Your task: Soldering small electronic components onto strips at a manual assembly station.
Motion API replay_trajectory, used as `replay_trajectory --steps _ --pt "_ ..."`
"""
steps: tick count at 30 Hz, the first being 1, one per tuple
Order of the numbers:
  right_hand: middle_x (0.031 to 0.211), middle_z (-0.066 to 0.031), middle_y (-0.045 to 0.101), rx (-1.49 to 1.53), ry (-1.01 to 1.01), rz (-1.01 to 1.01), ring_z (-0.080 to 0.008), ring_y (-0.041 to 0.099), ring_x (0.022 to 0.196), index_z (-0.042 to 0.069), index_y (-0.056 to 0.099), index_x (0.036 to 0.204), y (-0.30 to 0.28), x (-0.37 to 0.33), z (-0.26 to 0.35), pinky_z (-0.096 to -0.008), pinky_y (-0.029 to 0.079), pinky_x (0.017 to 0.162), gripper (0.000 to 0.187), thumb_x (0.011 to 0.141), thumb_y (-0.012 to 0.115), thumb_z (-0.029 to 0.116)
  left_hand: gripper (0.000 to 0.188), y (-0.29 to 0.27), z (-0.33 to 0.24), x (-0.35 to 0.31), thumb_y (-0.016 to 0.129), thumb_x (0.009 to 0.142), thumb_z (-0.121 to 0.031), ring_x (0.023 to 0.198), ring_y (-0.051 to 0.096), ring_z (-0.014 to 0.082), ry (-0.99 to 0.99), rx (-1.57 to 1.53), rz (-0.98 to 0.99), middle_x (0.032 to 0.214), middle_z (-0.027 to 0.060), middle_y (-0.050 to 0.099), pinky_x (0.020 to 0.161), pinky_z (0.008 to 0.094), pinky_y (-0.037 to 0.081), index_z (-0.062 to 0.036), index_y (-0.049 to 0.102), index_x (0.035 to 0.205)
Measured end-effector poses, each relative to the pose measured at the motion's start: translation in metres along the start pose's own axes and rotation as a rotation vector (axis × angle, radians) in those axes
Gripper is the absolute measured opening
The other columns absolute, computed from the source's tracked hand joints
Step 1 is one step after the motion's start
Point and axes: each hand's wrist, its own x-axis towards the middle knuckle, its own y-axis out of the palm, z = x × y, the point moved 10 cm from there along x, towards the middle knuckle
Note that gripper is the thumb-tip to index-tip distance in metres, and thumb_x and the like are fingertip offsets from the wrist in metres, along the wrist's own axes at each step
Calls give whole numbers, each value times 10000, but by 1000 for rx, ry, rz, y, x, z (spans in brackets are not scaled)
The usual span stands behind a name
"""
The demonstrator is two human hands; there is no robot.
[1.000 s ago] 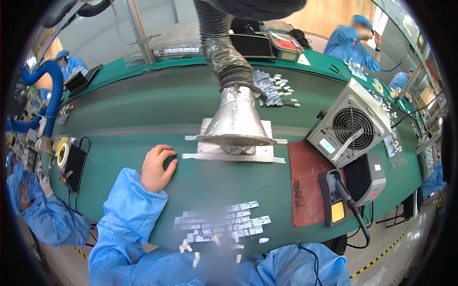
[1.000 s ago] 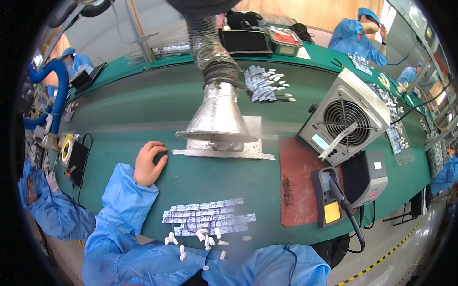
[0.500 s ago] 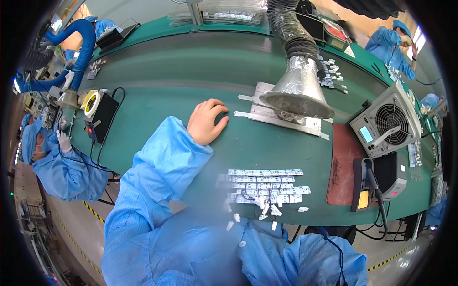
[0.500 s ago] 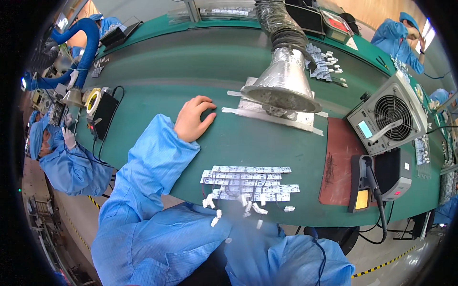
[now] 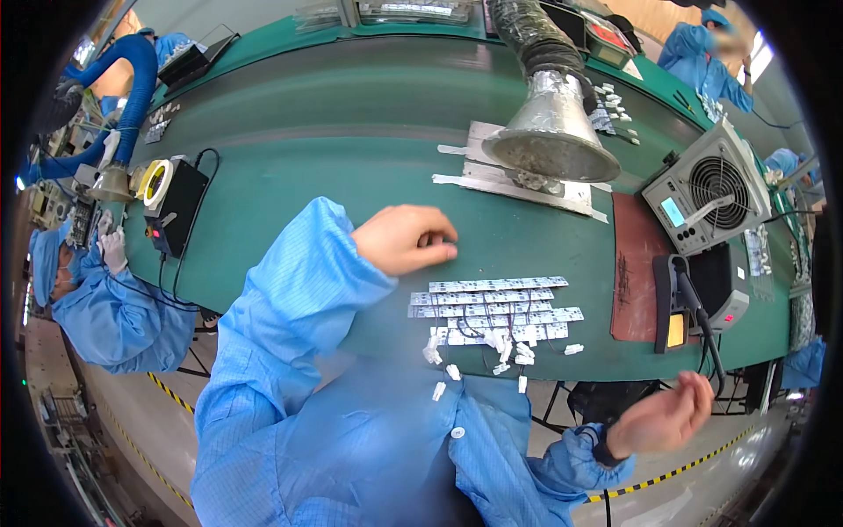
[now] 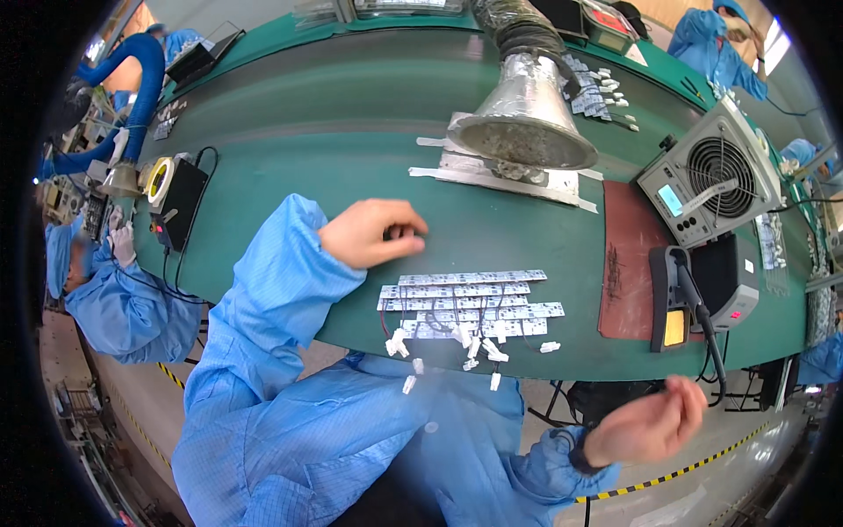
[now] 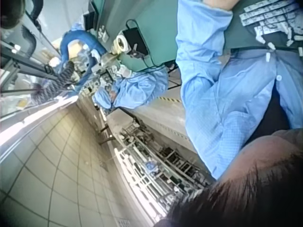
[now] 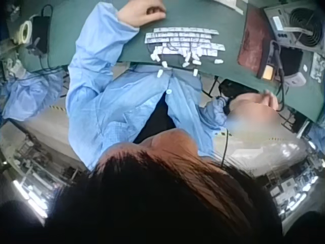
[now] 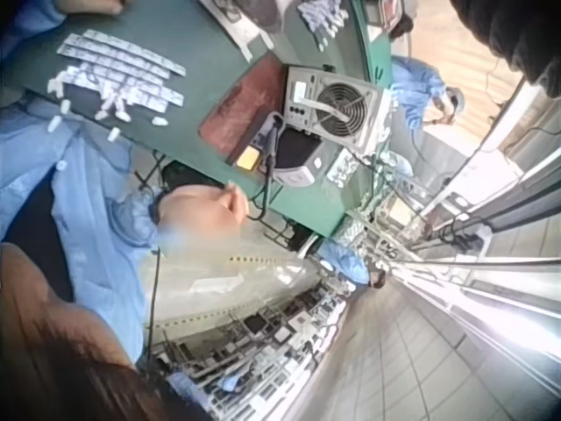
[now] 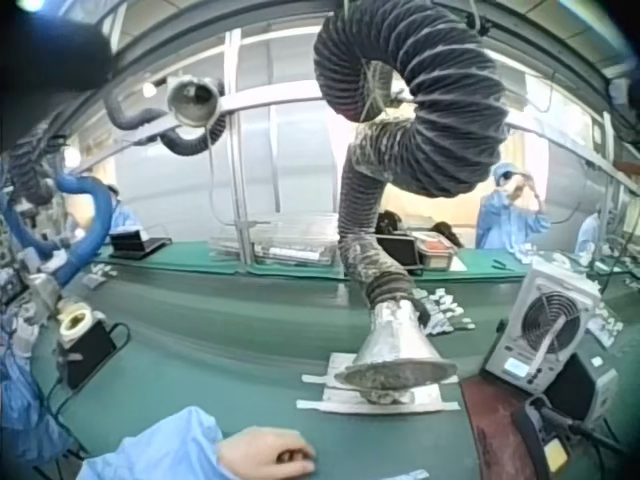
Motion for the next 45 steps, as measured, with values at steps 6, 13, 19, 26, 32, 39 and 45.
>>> replay_trajectory --steps 6,13,19,26,32,39,45 --pt "1052 -105 591 58 522 -114 -153 547 927 -63 506 1227 -7 -4 -83 -283 438 846 296 968 512 82 357 35 -30 -12 683 853 -316 719 593 206 13 -13 188 841 86 615 649 334 490 -19 660 1049" --pt "953 -49 586 57 451 -109 -97 518 808 -36 525 1227 -7 29 -100 -235 441 765 305 972 548 130 289 40 -25 -5 687 834 -281 694 551 177 -25 -81 196 799 65 579 617 310 446 -26 686 970" --pt "661 38 475 -48 462 -129 -41 409 591 63 566 780 -10 24 -114 -193 323 540 252 957 602 240 212 40 -15 3 666 862 -200 810 581 150 -80 -340 243 867 55 627 723 298 463 -15 680 964" --pt "668 26 478 -97 493 -304 -40 420 566 39 576 887 -29 23 -117 -184 330 510 219 950 613 246 288 55 6 29 642 894 -171 885 630 139 -302 -721 232 950 74 684 812 305 502 -4 613 1127" --pt "667 36 471 -139 433 -169 -33 396 551 32 589 976 -25 45 -131 -182 301 497 225 952 609 254 339 51 -3 42 654 887 -179 954 622 177 -166 -419 70 1022 118 671 867 309 482 -17 597 1179" --pt "667 -3 484 -408 118 -616 -115 440 572 26 583 780 -99 66 -60 -239 330 513 293 933 618 274 326 46 0 38 632 892 -100 1063 570 162 -79 -602 10 1118 109 639 952 301 439 12 584 1195" --pt "667 -30 442 3 -110 -569 -142 409 556 16 510 711 -25 68 -9 -258 329 531 306 947 550 208 325 39 6 42 628 885 -78 1056 580 168 -92 -588 -39 1123 110 639 944 303 451 18 582 1192"
